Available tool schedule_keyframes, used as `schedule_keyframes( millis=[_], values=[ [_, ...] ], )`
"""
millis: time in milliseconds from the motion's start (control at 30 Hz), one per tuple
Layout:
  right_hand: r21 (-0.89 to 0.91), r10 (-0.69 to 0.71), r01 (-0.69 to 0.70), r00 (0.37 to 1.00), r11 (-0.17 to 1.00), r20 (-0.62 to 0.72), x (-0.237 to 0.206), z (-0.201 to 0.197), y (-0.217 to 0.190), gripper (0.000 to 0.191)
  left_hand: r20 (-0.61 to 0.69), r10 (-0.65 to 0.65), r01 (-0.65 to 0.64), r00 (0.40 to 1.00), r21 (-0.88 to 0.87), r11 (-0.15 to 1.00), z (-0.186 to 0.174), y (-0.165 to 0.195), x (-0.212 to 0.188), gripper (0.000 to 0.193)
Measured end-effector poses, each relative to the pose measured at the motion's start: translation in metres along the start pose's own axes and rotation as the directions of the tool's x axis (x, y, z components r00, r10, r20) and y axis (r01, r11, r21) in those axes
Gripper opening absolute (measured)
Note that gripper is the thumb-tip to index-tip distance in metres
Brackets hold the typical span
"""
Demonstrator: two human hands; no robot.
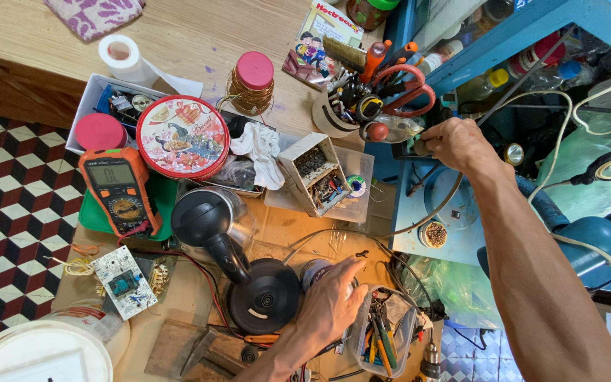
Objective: The person repairs an electric kettle at a cluttered workbench. They handle the kettle body and its base, unplug and reposition the power cord, separate the kettle from its heating base, and use a cordless drill to work on the base assembly before lifting the kettle body back off the base.
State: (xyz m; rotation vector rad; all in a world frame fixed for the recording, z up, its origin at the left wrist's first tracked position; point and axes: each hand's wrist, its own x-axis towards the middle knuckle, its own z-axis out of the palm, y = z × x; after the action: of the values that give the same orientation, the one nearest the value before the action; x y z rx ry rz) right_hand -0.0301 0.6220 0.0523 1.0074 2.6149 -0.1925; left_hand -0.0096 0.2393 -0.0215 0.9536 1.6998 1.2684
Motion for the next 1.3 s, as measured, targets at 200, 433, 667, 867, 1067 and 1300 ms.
schedule_keyframes(
  millis=[200, 433, 667, 867, 1067, 1300],
  values=[
    [0.055, 0.021, -0.022, 1.000, 0.998, 0.017, -0.011, 0.002, 0.004, 0.030, 0.113, -0.031, 0.040, 0.993, -0.078, 0.996, 0.007, 0.019, -0.032, 0.047],
    [0.138, 0.115, -0.111, 0.993, 0.984, -0.023, -0.009, 0.002, 0.000, 0.029, 0.220, 0.012, 0.024, 0.975, -0.158, 0.987, 0.011, 0.030, -0.064, 0.043],
    [0.109, -0.018, 0.024, 0.999, 0.994, -0.051, -0.016, 0.003, -0.002, 0.028, 0.170, -0.042, 0.064, 0.985, -0.128, 0.990, -0.006, 0.003, -0.096, 0.037],
    [0.258, 0.116, -0.102, 0.992, 0.961, -0.042, -0.020, 0.005, -0.005, 0.027, 0.136, -0.393, 0.412, 0.910, -0.172, 0.895, -0.025, 0.002, -0.101, 0.043],
    [0.268, 0.150, -0.127, 0.986, 0.955, -0.068, -0.023, 0.002, -0.015, 0.028, 0.026, -0.224, 0.225, 0.974, -0.196, 0.955, -0.039, -0.010, -0.092, 0.035],
    [0.174, 0.118, -0.107, 0.991, 0.979, -0.057, -0.015, 0.003, -0.008, 0.031, 0.007, -0.268, 0.266, 0.964, -0.150, 0.952, -0.041, -0.018, -0.094, 0.037]
  ],
)
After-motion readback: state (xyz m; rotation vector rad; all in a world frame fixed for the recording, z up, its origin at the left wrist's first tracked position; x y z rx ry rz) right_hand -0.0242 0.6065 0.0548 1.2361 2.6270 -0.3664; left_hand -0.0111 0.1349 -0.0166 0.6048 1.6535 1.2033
